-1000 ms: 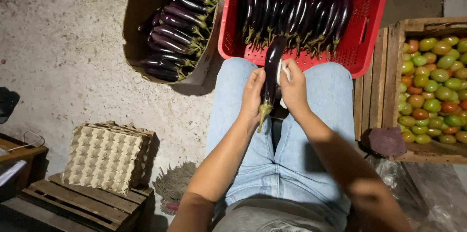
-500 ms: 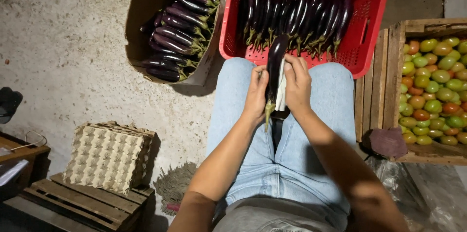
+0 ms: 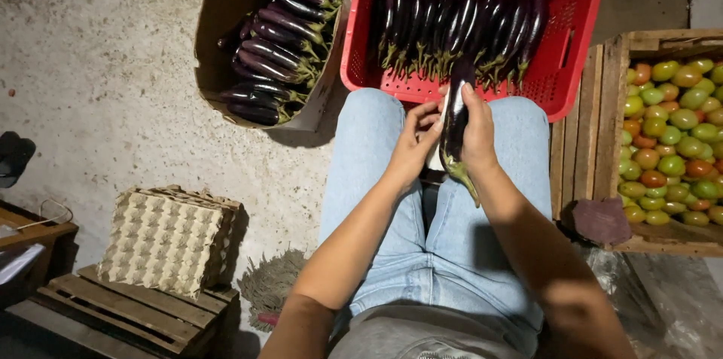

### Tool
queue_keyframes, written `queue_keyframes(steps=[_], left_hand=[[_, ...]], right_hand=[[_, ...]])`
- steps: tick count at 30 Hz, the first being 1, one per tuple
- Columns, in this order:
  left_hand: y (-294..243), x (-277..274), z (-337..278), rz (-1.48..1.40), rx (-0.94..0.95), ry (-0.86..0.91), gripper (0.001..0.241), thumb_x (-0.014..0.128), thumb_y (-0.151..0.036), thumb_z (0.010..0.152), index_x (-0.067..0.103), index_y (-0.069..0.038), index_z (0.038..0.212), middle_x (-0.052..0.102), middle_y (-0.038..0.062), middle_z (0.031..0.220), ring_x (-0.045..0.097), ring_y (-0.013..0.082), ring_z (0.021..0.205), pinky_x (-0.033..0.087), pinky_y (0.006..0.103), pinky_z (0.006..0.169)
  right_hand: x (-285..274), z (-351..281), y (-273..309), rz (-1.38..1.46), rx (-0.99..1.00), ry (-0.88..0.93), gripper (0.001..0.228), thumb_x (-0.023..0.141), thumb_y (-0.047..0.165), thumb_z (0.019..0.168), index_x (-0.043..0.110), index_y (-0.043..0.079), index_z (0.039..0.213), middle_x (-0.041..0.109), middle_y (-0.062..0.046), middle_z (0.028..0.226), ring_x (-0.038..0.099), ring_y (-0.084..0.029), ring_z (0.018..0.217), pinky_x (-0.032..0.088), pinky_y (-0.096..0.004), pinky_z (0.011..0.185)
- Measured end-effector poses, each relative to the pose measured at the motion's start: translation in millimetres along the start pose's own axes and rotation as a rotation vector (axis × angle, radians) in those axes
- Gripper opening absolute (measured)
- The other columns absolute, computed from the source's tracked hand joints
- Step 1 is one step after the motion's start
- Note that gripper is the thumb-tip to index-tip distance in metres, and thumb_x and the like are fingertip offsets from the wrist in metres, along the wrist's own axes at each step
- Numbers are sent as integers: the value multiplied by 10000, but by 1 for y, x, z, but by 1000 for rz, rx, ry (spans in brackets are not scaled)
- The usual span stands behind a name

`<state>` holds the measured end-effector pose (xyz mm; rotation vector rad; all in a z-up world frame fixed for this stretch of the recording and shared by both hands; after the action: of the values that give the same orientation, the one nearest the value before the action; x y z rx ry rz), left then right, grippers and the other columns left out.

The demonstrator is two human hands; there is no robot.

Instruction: Wiping individual eggplants with a paper towel and transferring them from a cardboard box to a red plastic crate.

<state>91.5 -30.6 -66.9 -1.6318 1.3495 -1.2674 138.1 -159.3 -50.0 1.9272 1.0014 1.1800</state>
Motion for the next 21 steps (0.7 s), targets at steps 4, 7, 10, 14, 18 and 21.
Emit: queue_keyframes(steps=[4, 7, 10, 14, 18, 21], left_hand=[[-2, -5, 0, -126, -5, -77, 508, 803, -203, 1005, 610, -67, 1455, 708, 63, 1172, 684, 82, 966, 570, 242, 889], [-9, -10, 1, -139, 32, -133, 394, 844, -159, 967, 708, -69, 1325, 719, 22, 1067, 693, 39, 912, 569, 213, 868], [-20, -15, -1, -79, 95, -157, 296, 867, -140, 942, 781, -95, 1221, 729, 8, 1023, 690, 29, 893, 579, 218, 867], [-68, -2, -21, 162, 337, -111, 221, 884, -130, 913, 827, -152, 1125, 709, 35, 990, 663, 121, 954, 552, 301, 945], [-89, 15, -33, 299, 440, -43, 188, 878, -175, 916, 839, -215, 1096, 738, -32, 1027, 702, 132, 978, 561, 302, 959], [-96, 23, -36, 345, 492, 3, 186, 874, -196, 929, 840, -233, 1108, 752, -50, 1036, 724, 125, 969, 570, 295, 956]], right_hand=[[3, -1, 3, -87, -89, 22, 486, 636, 448, 1070, 766, -11, 1163, 725, -130, 804, 740, -181, 620, 625, -300, 544], [-3, 5, -8, -74, -88, 6, 488, 631, 466, 1071, 768, 8, 1168, 745, -125, 874, 764, -172, 689, 653, -297, 613], [-2, 0, -1, -24, -65, -65, 437, 681, 448, 1054, 773, 24, 1103, 760, -122, 908, 762, -175, 714, 674, -312, 664], [1, -9, 19, -110, -75, -104, 393, 656, 433, 1077, 784, 63, 1110, 736, -60, 844, 718, -117, 692, 626, -239, 639], [0, -9, 22, -157, -94, -75, 375, 666, 454, 1082, 756, 104, 1181, 743, -34, 872, 704, -89, 699, 621, -226, 648], [3, -13, 23, -190, -93, -54, 352, 630, 442, 1110, 723, 119, 1218, 743, -65, 844, 715, -88, 685, 614, -209, 621]])
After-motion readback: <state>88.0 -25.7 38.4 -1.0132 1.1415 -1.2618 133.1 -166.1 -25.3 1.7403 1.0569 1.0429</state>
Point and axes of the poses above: each hand's wrist, its own z-axis towards the middle knuckle, its own x-axis out of the palm, y = z × x, the point moved 10 cm from there along z, towards the middle knuckle
